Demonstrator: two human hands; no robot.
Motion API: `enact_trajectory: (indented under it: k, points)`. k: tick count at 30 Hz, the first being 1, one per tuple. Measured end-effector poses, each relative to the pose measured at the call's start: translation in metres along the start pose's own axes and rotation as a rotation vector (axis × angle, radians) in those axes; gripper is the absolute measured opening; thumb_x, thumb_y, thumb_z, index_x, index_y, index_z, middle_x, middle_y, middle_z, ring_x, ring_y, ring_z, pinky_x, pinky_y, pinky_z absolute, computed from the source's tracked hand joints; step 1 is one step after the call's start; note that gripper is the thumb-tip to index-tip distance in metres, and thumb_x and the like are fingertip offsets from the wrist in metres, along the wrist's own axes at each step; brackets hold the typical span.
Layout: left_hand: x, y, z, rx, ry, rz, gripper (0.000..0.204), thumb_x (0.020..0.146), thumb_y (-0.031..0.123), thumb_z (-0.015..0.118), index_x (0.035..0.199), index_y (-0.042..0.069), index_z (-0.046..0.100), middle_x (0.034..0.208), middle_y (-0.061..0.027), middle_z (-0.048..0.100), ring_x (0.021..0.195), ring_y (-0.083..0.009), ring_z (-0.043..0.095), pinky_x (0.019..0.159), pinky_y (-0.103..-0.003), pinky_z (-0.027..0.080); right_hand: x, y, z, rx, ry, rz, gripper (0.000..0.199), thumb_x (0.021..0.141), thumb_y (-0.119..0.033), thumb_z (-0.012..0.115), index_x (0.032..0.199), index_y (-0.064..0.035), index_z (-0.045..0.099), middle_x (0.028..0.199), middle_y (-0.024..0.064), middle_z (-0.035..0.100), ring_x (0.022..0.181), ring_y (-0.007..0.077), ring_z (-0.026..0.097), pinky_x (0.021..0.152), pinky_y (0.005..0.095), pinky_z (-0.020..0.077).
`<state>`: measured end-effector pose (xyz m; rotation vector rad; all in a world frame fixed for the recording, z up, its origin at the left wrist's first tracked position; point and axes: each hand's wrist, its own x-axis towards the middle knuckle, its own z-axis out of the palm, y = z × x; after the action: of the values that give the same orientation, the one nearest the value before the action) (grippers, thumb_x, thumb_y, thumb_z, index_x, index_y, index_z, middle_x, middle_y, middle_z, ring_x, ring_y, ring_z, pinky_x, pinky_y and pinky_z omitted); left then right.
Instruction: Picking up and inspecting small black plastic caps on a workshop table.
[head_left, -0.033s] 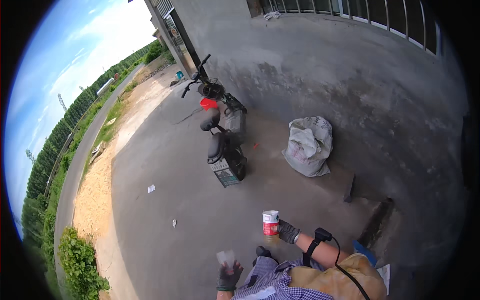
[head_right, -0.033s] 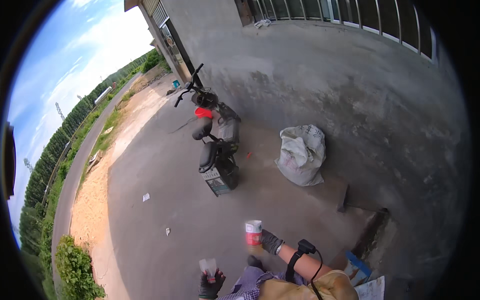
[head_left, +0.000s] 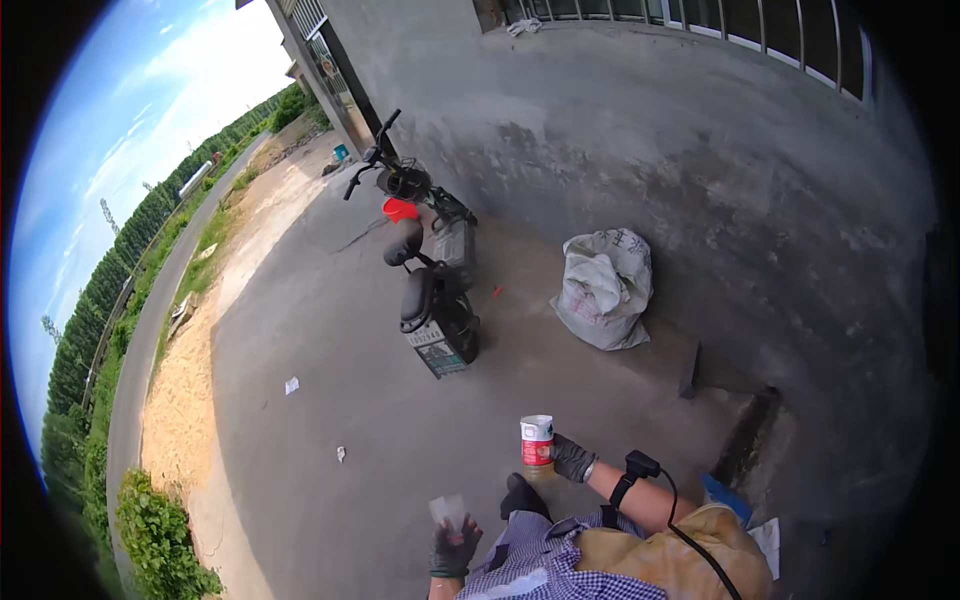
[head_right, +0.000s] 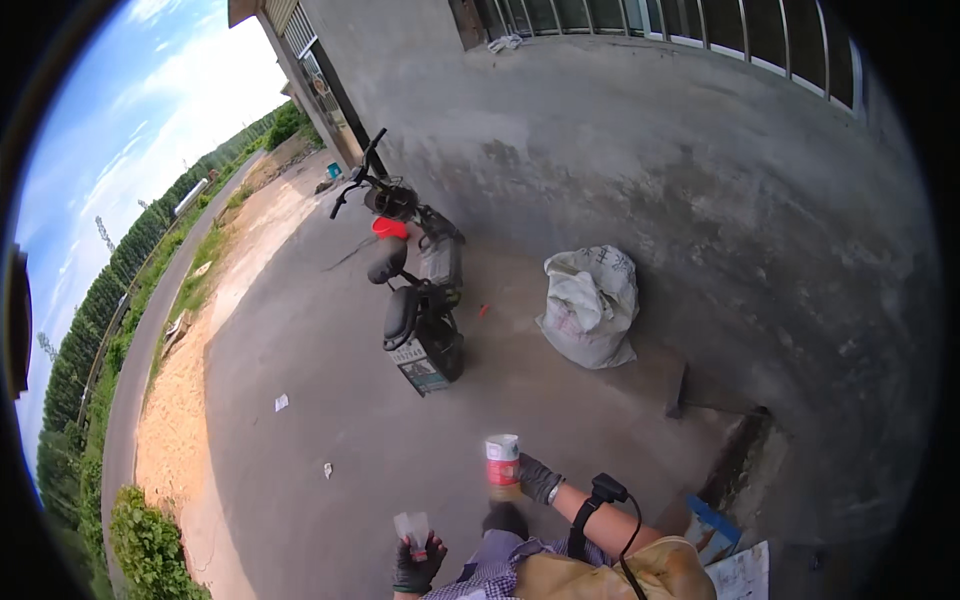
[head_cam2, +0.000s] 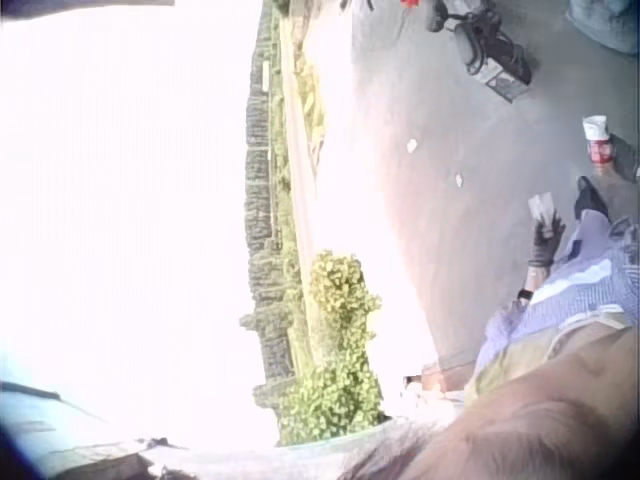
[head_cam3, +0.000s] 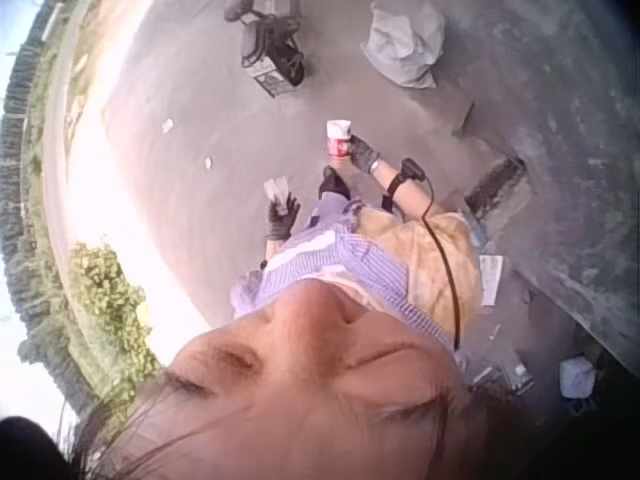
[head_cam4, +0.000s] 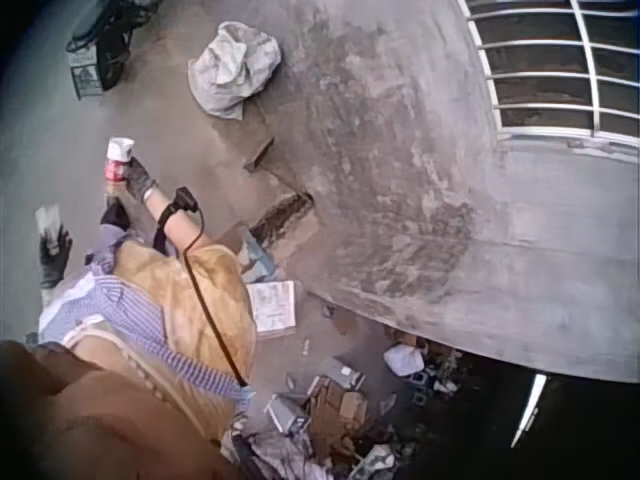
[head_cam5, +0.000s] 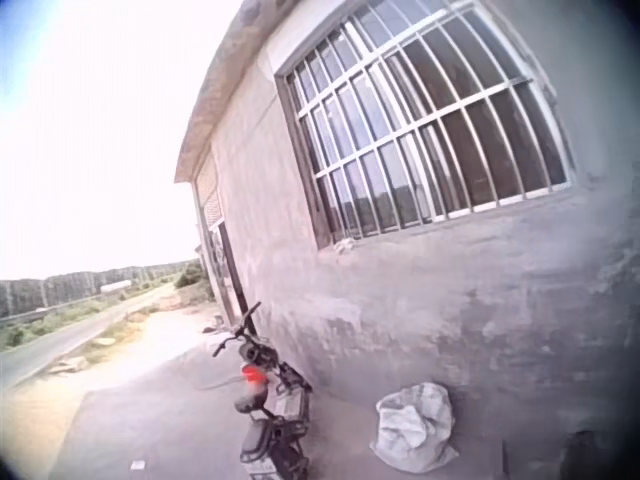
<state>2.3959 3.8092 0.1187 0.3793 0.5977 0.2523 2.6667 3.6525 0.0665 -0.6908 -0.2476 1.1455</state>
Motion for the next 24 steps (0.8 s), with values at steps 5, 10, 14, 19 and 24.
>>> enact_trajectory:
  k: [5,10,14,19,24]
  points:
    - [0.186,0.04,0.077,0.097,-0.228,-0.172,0.062,0.069,0.043,0.067,0.107,-0.002,0.049,0.102,-0.0109,0.055,0.095,-0.0234,0.052,0.086,-0.036,0.04,0.066,-0.088,-0.099,0.006,0.192,-0.257,0.059,0.065,-0.029,0.075,0.111,-0.0063,0.046,0.1,0.0059,0.056,0.095,0.0199,0.055,0.085,0.0362,0.0443]
    - [0.348,0.057,0.185,0.189,-0.328,-0.31,0.067,0.07,0.042,0.067,0.114,-0.002,0.044,0.107,-0.0105,0.054,0.101,-0.0248,0.051,0.089,-0.038,0.039,0.098,-0.179,-0.17,0.108,0.443,-0.415,0.056,0.066,-0.033,0.074,0.109,-0.0085,0.046,0.098,0.0042,0.056,0.091,0.0189,0.056,0.079,0.0352,0.047]
    - [0.465,0.031,0.252,0.269,-0.404,-0.471,0.07,0.068,0.042,0.069,0.115,-0.002,0.044,0.109,-0.0099,0.053,0.101,-0.0249,0.051,0.09,-0.038,0.038,0.103,-0.252,-0.204,0.137,0.621,-0.521,0.053,0.069,-0.033,0.072,0.109,-0.0091,0.046,0.096,0.0043,0.056,0.087,0.0182,0.057,0.076,0.0342,0.0487]
    - [0.587,-0.033,0.351,0.432,-0.39,-0.694,0.068,0.066,0.044,0.071,0.113,0.002,0.046,0.104,-0.0084,0.053,0.098,-0.0235,0.05,0.086,-0.038,0.04,0.102,-0.294,-0.287,0.255,0.714,-0.666,0.047,0.071,-0.027,0.069,0.108,-0.0072,0.047,0.095,0.0061,0.057,0.088,0.0211,0.057,0.078,0.037,0.0478]
    - [0.739,-0.141,0.376,0.5,-0.27,-0.695,0.052,0.076,0.04,0.063,0.114,0.01,0.045,0.103,-0.0072,0.047,0.098,-0.0231,0.048,0.083,-0.035,0.041,0.105,-0.341,-0.363,0.307,0.854,-0.668,0.046,0.071,-0.028,0.07,0.106,-0.0066,0.049,0.093,0.0065,0.058,0.086,0.0205,0.058,0.077,0.0355,0.048]
